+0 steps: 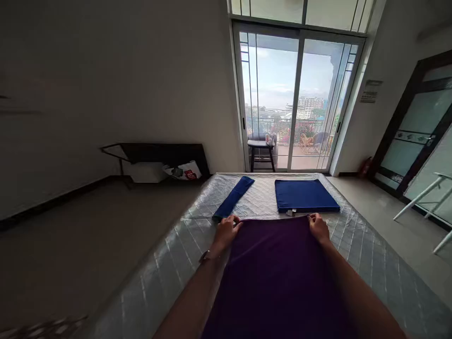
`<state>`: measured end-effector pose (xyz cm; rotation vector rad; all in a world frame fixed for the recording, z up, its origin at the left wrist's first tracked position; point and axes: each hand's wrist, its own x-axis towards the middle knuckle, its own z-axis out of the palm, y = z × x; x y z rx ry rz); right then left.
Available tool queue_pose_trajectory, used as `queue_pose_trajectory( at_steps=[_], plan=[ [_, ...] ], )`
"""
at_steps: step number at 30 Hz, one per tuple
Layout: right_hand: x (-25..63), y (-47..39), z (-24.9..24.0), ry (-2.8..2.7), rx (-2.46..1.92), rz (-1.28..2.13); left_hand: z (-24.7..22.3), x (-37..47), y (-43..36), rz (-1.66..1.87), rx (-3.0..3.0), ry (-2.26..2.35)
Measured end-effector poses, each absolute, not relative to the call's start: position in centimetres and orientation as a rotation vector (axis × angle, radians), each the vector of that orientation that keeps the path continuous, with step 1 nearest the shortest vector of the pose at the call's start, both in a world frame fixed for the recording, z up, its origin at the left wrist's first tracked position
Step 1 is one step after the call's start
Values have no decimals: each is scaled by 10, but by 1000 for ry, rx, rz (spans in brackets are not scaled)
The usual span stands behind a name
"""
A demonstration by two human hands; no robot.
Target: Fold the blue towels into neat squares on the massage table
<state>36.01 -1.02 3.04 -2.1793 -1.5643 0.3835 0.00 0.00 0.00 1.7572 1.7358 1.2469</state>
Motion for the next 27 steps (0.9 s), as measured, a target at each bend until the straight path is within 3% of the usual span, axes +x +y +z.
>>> queue_pose_trajectory(
  at_steps=[12, 27],
  plan=[
    [365, -10, 27, -1614, -2182, 308, -2, -3, 12, 1444, 1503, 1659],
    [363, -6, 24, -1687, -2174, 277, 3, 11, 6, 882, 1938, 2134]
  ],
)
